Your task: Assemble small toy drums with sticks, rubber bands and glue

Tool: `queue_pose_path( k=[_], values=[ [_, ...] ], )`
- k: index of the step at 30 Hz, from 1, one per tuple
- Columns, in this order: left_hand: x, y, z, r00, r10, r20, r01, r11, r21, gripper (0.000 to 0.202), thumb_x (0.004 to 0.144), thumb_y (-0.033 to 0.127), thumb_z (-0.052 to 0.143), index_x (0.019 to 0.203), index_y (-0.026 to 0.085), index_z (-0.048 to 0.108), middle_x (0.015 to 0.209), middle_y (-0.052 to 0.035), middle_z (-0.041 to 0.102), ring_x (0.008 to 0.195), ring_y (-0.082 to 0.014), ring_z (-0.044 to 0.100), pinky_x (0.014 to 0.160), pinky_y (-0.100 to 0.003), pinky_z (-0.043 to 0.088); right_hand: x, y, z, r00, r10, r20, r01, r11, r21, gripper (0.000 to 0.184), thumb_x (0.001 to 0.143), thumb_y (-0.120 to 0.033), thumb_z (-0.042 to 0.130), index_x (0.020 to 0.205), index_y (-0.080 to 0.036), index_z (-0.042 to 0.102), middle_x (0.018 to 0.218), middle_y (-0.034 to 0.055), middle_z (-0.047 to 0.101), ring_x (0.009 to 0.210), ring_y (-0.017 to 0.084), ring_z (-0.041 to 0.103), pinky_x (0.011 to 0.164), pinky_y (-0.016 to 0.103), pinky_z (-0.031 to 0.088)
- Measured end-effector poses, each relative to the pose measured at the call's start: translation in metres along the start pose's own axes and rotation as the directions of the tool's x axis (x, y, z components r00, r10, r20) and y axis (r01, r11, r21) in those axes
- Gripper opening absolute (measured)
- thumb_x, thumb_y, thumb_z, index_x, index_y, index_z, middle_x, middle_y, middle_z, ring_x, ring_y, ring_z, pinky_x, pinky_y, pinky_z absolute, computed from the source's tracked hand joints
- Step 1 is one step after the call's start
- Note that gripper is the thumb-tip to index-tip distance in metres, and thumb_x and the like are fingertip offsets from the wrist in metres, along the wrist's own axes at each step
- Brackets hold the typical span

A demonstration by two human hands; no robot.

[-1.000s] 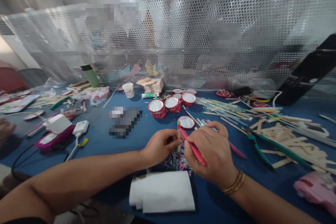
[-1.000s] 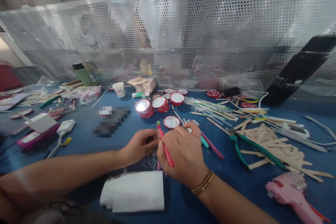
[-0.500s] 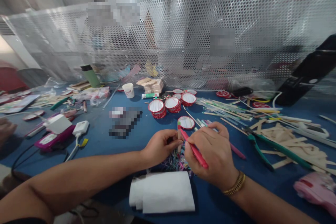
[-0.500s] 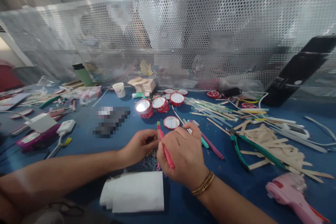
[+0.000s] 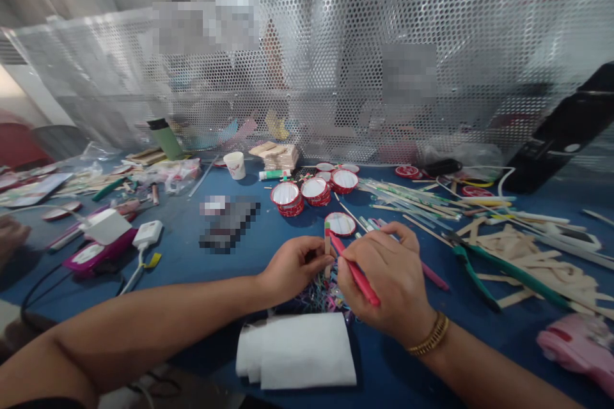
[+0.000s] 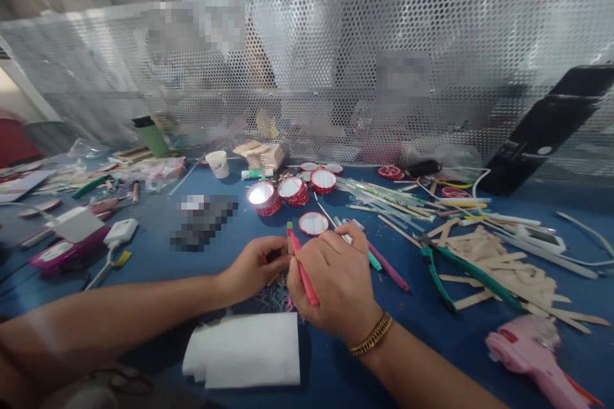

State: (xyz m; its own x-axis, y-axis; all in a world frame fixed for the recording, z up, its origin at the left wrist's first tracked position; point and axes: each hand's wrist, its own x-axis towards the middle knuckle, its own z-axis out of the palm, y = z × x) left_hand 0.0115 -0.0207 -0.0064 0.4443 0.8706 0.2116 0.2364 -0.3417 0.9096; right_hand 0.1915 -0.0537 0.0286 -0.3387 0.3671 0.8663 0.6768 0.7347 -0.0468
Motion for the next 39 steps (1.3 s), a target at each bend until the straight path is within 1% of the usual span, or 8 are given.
queue_pose_path(
  k=[5,11,15,19,22,26,32,39],
  values=[
    [-0.0004,-0.0008,0.0002,1.000,-0.001,0.005,0.002,1.000,-0.015,0.029,0.089,0.035,0.059,0.070,0.016,0.050,0.063,0.0051,0.039,0.061,-0.0096,0.034,0.055,-0.023,0.027,-0.0004,-0.0004,0.0006,1.000,0.009,0.004,-0.009,1.000,-0.002,0.012,0.084,-0.016,0.059,0.075,-0.020,0.052,0.064,-0.0014,0.061,0.067,0.016,0.059,0.086,0.044,0.038],
    [0.0005,-0.0015,-0.0010,1.000,0.011,-0.010,-0.010,0.998,0.056,0.031,0.089,0.034,0.059,0.068,0.016,0.048,0.063,0.0051,0.038,0.061,-0.0097,0.033,0.056,-0.023,0.027,-0.0005,-0.0007,0.0003,1.000,0.009,0.026,-0.009,1.000,-0.004,0.011,0.085,-0.017,0.058,0.076,-0.020,0.053,0.064,-0.0017,0.062,0.067,0.016,0.058,0.088,0.044,0.037],
    [0.0005,0.0001,-0.0005,1.000,0.006,-0.008,-0.006,1.000,0.023,0.032,0.089,0.035,0.060,0.067,0.017,0.045,0.063,0.0054,0.036,0.061,-0.0097,0.031,0.055,-0.023,0.027,-0.0004,-0.0006,-0.0011,0.999,0.017,0.034,-0.016,1.000,-0.023,0.011,0.085,-0.018,0.058,0.075,-0.020,0.054,0.062,-0.0022,0.060,0.065,0.016,0.057,0.085,0.043,0.037],
    [0.0001,0.0000,0.0002,1.000,0.007,-0.001,-0.007,1.000,-0.011,0.031,0.089,0.036,0.060,0.069,0.017,0.046,0.064,0.0052,0.037,0.061,-0.0099,0.032,0.056,-0.023,0.027,-0.0003,-0.0008,-0.0015,1.000,0.005,0.003,-0.005,1.000,-0.023,0.011,0.084,-0.017,0.059,0.075,-0.020,0.053,0.062,-0.0025,0.059,0.064,0.016,0.056,0.085,0.043,0.037],
    [-0.0001,-0.0007,0.0000,1.000,0.001,0.004,-0.001,1.000,0.008,0.029,0.089,0.036,0.059,0.071,0.016,0.050,0.064,0.0048,0.038,0.062,-0.0101,0.033,0.056,-0.023,0.027,-0.0002,-0.0012,-0.0012,1.000,-0.004,-0.004,0.004,1.000,-0.016,0.010,0.084,-0.017,0.058,0.076,-0.020,0.053,0.064,-0.0020,0.061,0.066,0.016,0.057,0.086,0.042,0.037],
    [0.0000,-0.0003,-0.0005,1.000,0.014,-0.003,-0.014,0.999,0.039,0.031,0.089,0.035,0.059,0.067,0.016,0.047,0.063,0.0047,0.038,0.062,-0.0101,0.033,0.057,-0.023,0.028,0.0003,-0.0011,-0.0014,1.000,0.000,0.009,0.000,1.000,-0.009,0.010,0.085,-0.016,0.058,0.076,-0.020,0.053,0.065,-0.0020,0.062,0.067,0.016,0.058,0.087,0.042,0.036],
    [0.0004,-0.0017,-0.0002,1.000,0.002,-0.001,-0.002,0.999,0.039,0.030,0.090,0.035,0.058,0.069,0.016,0.049,0.063,0.0047,0.039,0.061,-0.0101,0.034,0.057,-0.023,0.028,0.0013,-0.0016,-0.0014,1.000,0.008,0.030,-0.008,1.000,-0.004,0.011,0.085,-0.017,0.057,0.076,-0.020,0.054,0.064,-0.0023,0.062,0.067,0.016,0.057,0.089,0.042,0.035],
    [0.0003,0.0000,-0.0007,1.000,-0.001,0.000,0.001,0.999,0.040,0.031,0.089,0.036,0.059,0.068,0.016,0.047,0.064,0.0048,0.038,0.062,-0.0102,0.033,0.056,-0.023,0.028,0.0014,0.0001,-0.0015,0.999,0.026,0.039,-0.025,0.999,-0.037,0.012,0.086,-0.018,0.056,0.074,-0.021,0.054,0.062,-0.0021,0.059,0.066,0.016,0.055,0.087,0.041,0.034]
  ],
)
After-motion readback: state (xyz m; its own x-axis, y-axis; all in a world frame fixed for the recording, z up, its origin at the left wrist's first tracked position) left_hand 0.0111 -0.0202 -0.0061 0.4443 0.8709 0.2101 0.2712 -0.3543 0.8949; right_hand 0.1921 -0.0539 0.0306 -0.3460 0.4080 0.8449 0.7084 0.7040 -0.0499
